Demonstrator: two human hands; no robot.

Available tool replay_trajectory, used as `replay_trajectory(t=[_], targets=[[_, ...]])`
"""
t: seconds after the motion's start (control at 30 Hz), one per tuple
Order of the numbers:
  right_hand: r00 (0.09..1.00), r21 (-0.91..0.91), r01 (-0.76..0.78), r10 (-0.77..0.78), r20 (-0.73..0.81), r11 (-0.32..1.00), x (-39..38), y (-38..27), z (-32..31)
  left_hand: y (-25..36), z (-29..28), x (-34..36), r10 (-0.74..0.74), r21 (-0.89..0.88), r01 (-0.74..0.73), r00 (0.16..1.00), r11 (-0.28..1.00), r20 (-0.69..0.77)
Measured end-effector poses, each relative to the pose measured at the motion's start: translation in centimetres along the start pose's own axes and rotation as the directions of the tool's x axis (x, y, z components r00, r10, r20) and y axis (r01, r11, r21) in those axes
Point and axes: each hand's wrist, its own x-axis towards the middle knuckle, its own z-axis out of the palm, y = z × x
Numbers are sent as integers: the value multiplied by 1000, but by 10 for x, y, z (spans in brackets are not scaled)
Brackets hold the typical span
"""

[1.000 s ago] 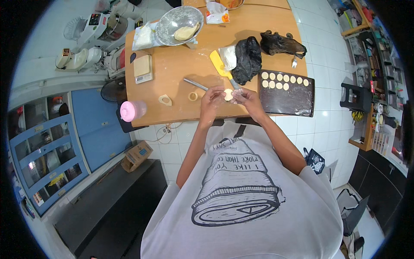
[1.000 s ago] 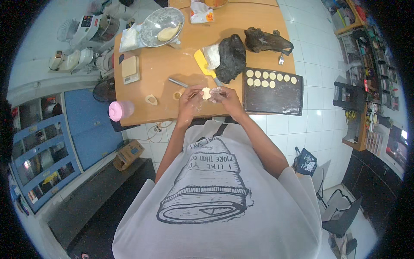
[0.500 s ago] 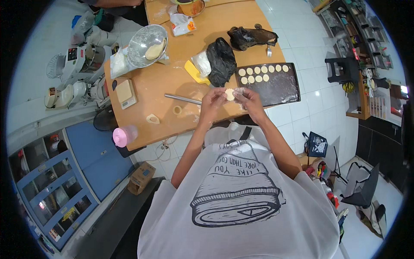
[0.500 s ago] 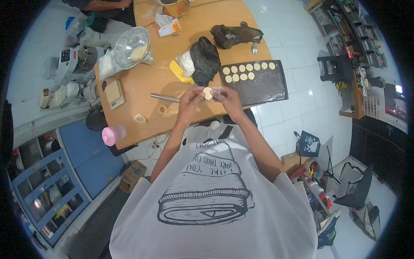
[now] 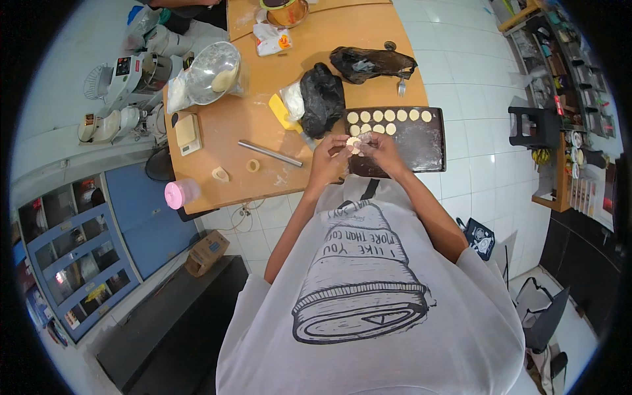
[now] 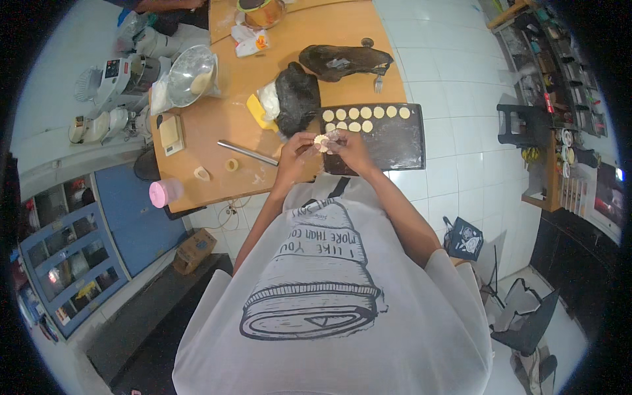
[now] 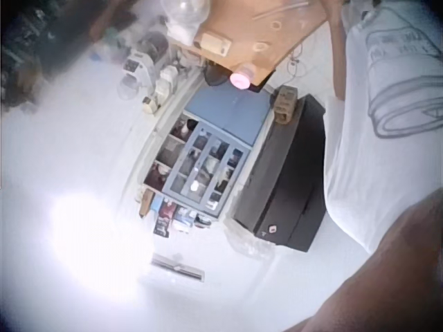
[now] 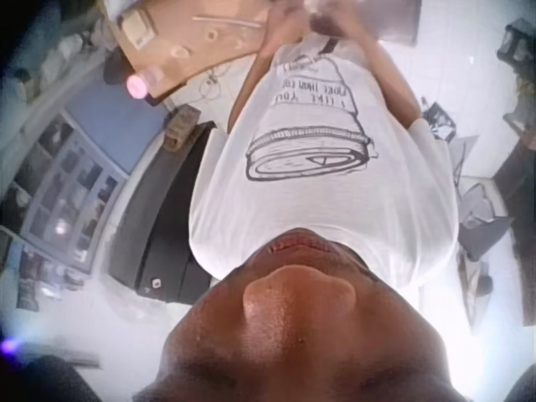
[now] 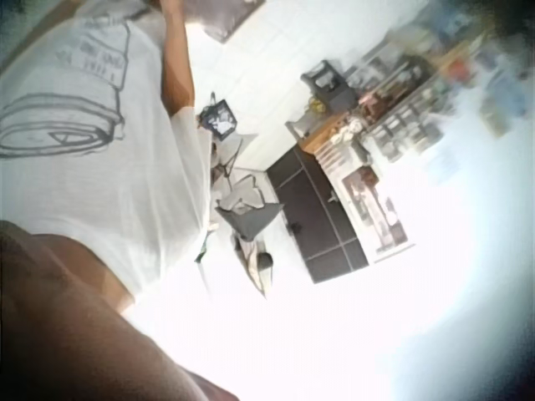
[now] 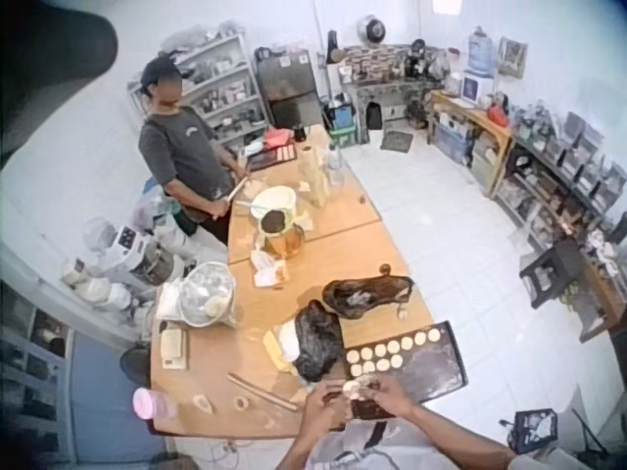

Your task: The person uses a rolling pin to flatten pieces of dough on a wooden table, cuts out circles using a round mold, and places them onto a baking tray. The person also handles pieces of dough by hand, shapes them into balls, and uses a knife to cut dough.

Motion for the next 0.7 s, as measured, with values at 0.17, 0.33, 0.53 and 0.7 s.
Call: replay_trajectory(t=[0.17,0.33,0.53,0.7], targets=[[998,20,47,-48,51,999,1,3,-61,2,46,18,-78,-51,76,997,996,-26],[995,-72,93,-90,47,993,-2,9,-108,-2,94,28,-126,-162,111,988,981,-84],[994,9,78,-79,82,997,-10,25,-141,-12,132,30,-173,-90,166,983,982,-68],[995,-6,44,-44,88,999,-13,27,-159,-16,147,31,-145,-101,137,986,985,-80]])
